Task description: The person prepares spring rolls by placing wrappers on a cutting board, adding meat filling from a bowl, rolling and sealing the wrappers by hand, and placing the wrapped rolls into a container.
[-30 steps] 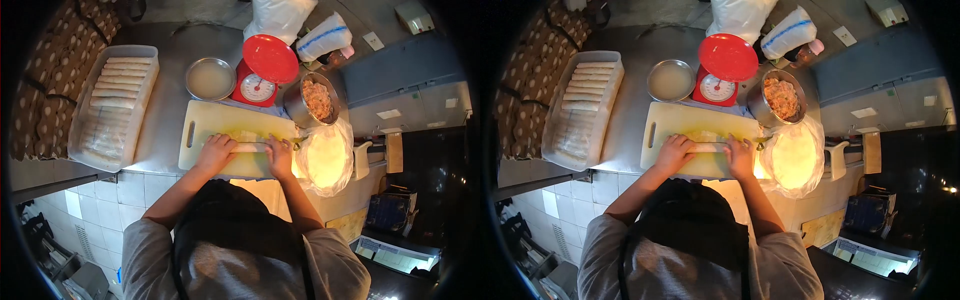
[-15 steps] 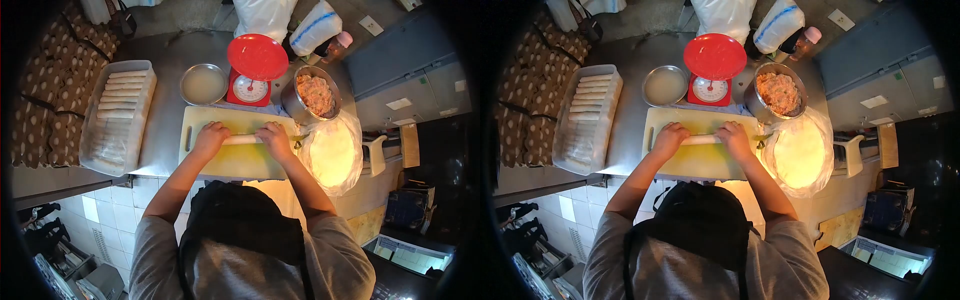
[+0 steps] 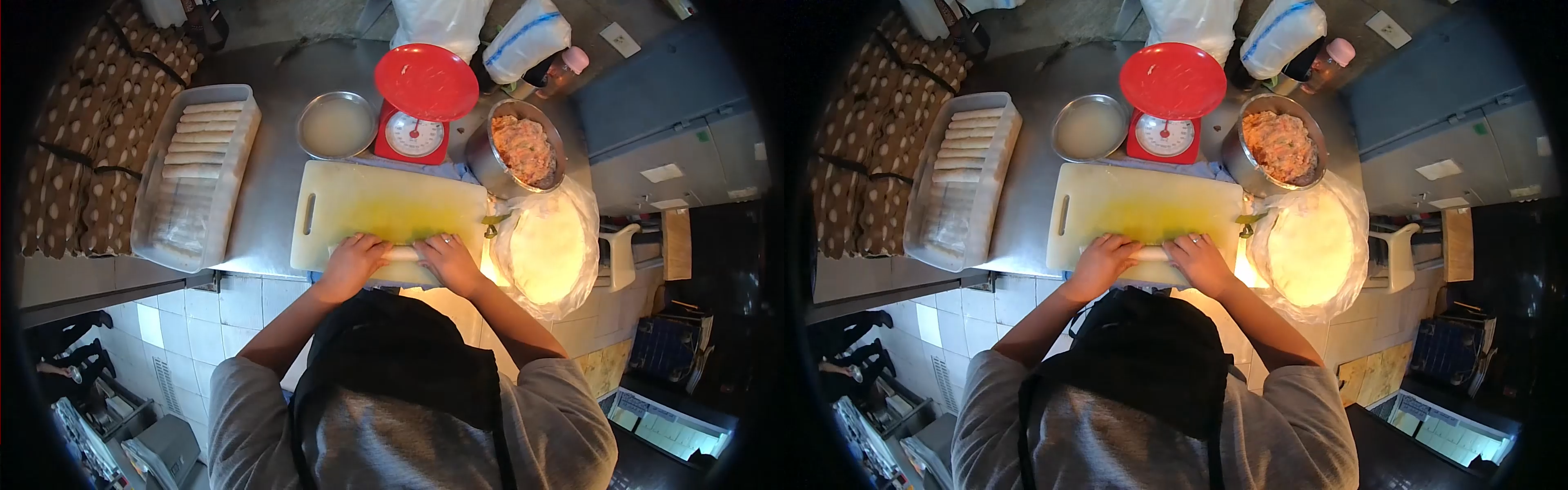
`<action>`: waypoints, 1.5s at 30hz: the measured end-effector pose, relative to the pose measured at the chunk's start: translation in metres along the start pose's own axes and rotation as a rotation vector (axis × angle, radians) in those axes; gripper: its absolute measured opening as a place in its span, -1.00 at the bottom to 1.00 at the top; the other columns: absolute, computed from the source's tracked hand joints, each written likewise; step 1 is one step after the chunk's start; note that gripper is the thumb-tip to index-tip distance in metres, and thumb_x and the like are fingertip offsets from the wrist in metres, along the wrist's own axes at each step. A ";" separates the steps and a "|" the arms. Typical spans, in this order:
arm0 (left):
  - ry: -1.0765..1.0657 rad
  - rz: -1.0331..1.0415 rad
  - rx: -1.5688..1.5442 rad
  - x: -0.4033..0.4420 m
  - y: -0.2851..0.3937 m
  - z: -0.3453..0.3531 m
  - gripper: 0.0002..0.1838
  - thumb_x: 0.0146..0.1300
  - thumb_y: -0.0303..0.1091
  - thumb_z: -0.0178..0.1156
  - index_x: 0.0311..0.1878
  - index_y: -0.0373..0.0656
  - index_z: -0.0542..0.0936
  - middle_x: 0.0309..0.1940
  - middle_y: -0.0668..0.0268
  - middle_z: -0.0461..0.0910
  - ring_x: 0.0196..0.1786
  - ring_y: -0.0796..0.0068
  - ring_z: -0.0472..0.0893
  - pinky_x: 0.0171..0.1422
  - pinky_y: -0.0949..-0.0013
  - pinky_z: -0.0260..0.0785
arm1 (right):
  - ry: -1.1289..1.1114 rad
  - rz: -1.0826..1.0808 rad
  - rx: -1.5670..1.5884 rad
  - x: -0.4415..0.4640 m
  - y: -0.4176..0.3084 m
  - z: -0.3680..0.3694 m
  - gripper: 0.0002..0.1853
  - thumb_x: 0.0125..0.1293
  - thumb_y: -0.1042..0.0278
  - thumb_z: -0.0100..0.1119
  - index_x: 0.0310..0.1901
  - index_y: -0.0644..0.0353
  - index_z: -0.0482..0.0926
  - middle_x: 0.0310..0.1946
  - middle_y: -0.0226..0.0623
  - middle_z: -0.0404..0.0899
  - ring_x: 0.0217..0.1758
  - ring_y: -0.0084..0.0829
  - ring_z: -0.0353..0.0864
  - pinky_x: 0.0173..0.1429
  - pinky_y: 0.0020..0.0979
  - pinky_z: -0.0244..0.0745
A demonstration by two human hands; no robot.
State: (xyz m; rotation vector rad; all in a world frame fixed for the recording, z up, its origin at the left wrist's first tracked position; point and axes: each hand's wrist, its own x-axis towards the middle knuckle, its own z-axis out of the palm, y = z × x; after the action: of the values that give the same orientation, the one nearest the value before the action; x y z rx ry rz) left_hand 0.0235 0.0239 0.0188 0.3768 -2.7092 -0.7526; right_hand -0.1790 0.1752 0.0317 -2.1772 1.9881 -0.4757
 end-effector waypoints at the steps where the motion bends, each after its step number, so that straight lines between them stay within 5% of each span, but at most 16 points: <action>1: -0.010 -0.016 0.028 0.000 0.002 -0.004 -0.67 0.14 -0.26 0.28 0.00 -0.03 0.64 -0.09 0.29 0.55 0.03 0.24 0.50 0.10 0.19 0.35 | 0.040 0.078 0.092 0.000 0.001 0.000 -0.57 0.09 0.27 0.31 0.02 0.13 0.53 -0.12 -0.26 0.48 0.05 -0.20 0.47 0.14 -0.19 0.31; 3: -0.027 -0.045 0.085 0.007 0.003 -0.012 -0.70 0.18 -0.24 0.24 -0.01 -0.03 0.64 -0.05 0.30 0.54 0.08 0.25 0.48 0.13 0.17 0.31 | 0.122 0.232 0.273 0.004 0.006 -0.002 -0.58 0.08 0.26 0.32 0.01 0.11 0.53 -0.14 -0.26 0.49 0.01 -0.19 0.49 0.10 -0.18 0.32; 9: 0.223 -0.029 0.339 0.063 -0.031 -0.005 -0.63 0.22 -0.25 0.20 0.11 -0.03 0.56 0.02 0.29 0.50 0.10 0.24 0.46 0.18 0.10 0.23 | 0.128 0.083 0.039 0.044 0.028 -0.001 -0.60 0.09 0.21 0.33 -0.01 0.06 0.54 -0.08 -0.31 0.51 0.00 -0.21 0.50 0.03 -0.18 0.32; 15: 0.354 -0.189 0.132 0.050 -0.007 -0.027 -0.57 0.19 -0.32 0.24 0.15 -0.08 0.52 -0.03 0.21 0.53 0.06 0.17 0.48 0.09 0.11 0.29 | 0.134 -0.015 -0.079 0.067 -0.007 0.008 -0.53 0.12 0.17 0.30 0.05 0.16 0.53 -0.01 -0.25 0.52 0.10 -0.21 0.47 0.15 -0.14 0.31; 19: 0.222 -0.293 -0.274 0.001 0.016 -0.002 -0.59 0.22 -0.40 0.24 0.16 -0.12 0.51 -0.07 0.18 0.55 0.02 0.19 0.53 0.14 0.17 0.36 | -0.050 0.035 -0.067 0.079 0.001 0.012 -0.55 0.09 0.22 0.31 0.03 0.17 0.56 -0.06 -0.25 0.53 0.08 -0.21 0.49 0.12 -0.21 0.36; 21: -0.083 -0.602 -0.941 -0.014 0.017 0.018 -0.62 0.22 -0.36 0.28 0.11 -0.14 0.52 -0.04 0.21 0.57 0.09 0.34 0.53 0.19 0.27 0.35 | -0.013 0.030 -0.032 0.079 0.001 0.013 -0.57 0.06 0.28 0.32 0.01 0.17 0.58 -0.12 -0.24 0.54 0.04 -0.19 0.52 0.09 -0.23 0.39; 24: 0.140 -0.665 -1.455 -0.006 0.021 0.013 -0.60 0.29 -0.29 0.26 0.14 -0.18 0.47 0.02 0.29 0.56 0.12 0.51 0.50 0.22 0.32 0.32 | 0.167 0.026 0.229 0.080 -0.018 -0.003 -0.61 0.06 0.39 0.30 -0.02 0.18 0.60 -0.16 -0.20 0.57 -0.03 -0.12 0.55 0.03 -0.19 0.44; 28: 0.446 -0.368 -1.624 0.041 0.024 -0.059 -0.74 0.24 -0.31 0.31 -0.09 -0.17 0.49 0.09 0.15 0.54 0.15 0.46 0.50 0.33 0.29 0.21 | -0.005 0.306 0.752 0.078 -0.049 -0.038 -0.76 0.23 0.41 0.26 -0.06 0.21 0.59 -0.17 -0.19 0.61 -0.10 -0.23 0.59 -0.06 -0.31 0.47; 31: 0.282 -0.232 -1.699 0.053 0.035 -0.101 -0.79 0.17 -0.41 0.35 -0.38 -0.13 0.46 -0.32 0.25 0.61 -0.19 0.50 0.60 -0.06 0.40 0.41 | 0.118 0.282 1.180 0.069 -0.048 -0.022 -0.78 0.26 0.41 0.26 -0.07 0.20 0.59 -0.19 -0.19 0.61 -0.15 -0.32 0.58 -0.08 -0.39 0.44; 34: 0.242 -0.231 -1.388 0.062 0.059 -0.125 -0.74 0.09 -0.47 0.40 -0.48 -0.12 0.43 -0.54 0.38 0.53 -0.47 0.58 0.54 -0.35 0.48 0.37 | 0.390 0.194 0.871 0.076 -0.063 -0.051 -0.73 0.26 0.24 0.28 -0.05 0.13 0.61 -0.05 -0.16 0.58 -0.05 -0.25 0.55 0.07 -0.29 0.40; 37: 0.399 -0.155 -0.946 0.073 0.077 -0.136 -0.69 0.02 -0.50 0.43 -0.55 -0.13 0.42 -0.62 0.45 0.47 -0.58 0.63 0.45 -0.48 0.51 0.26 | 0.911 0.030 0.298 0.065 -0.074 -0.080 -0.63 0.27 -0.06 0.21 -0.02 -0.02 0.63 0.13 -0.17 0.49 0.14 -0.16 0.45 0.28 -0.12 0.22; 40: 0.483 -0.057 -0.745 0.075 0.083 -0.135 -0.72 -0.02 -0.43 0.44 -0.53 -0.18 0.45 -0.64 0.33 0.47 -0.59 0.52 0.45 -0.48 0.44 0.27 | 0.836 -0.228 -0.180 0.063 -0.087 -0.104 -0.53 0.28 -0.28 0.06 0.02 -0.16 0.63 0.26 -0.22 0.38 0.28 -0.08 0.30 0.38 0.05 0.00; 45: 0.513 0.007 -0.651 0.075 0.083 -0.130 -0.77 -0.11 -0.42 0.40 -0.49 -0.21 0.49 -0.62 0.20 0.48 -0.57 0.23 0.48 -0.44 0.35 0.34 | 0.817 -0.177 -0.262 0.080 -0.103 -0.123 -0.51 0.33 -0.30 -0.09 -0.01 -0.17 0.64 0.23 -0.28 0.43 0.35 -0.09 0.23 0.40 0.07 -0.03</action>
State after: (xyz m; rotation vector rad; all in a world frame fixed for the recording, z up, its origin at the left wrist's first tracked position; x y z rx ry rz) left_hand -0.0131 0.0092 0.1856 0.3369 -1.8665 -1.2684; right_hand -0.1179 0.1194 0.1908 -2.5989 2.3147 -1.3881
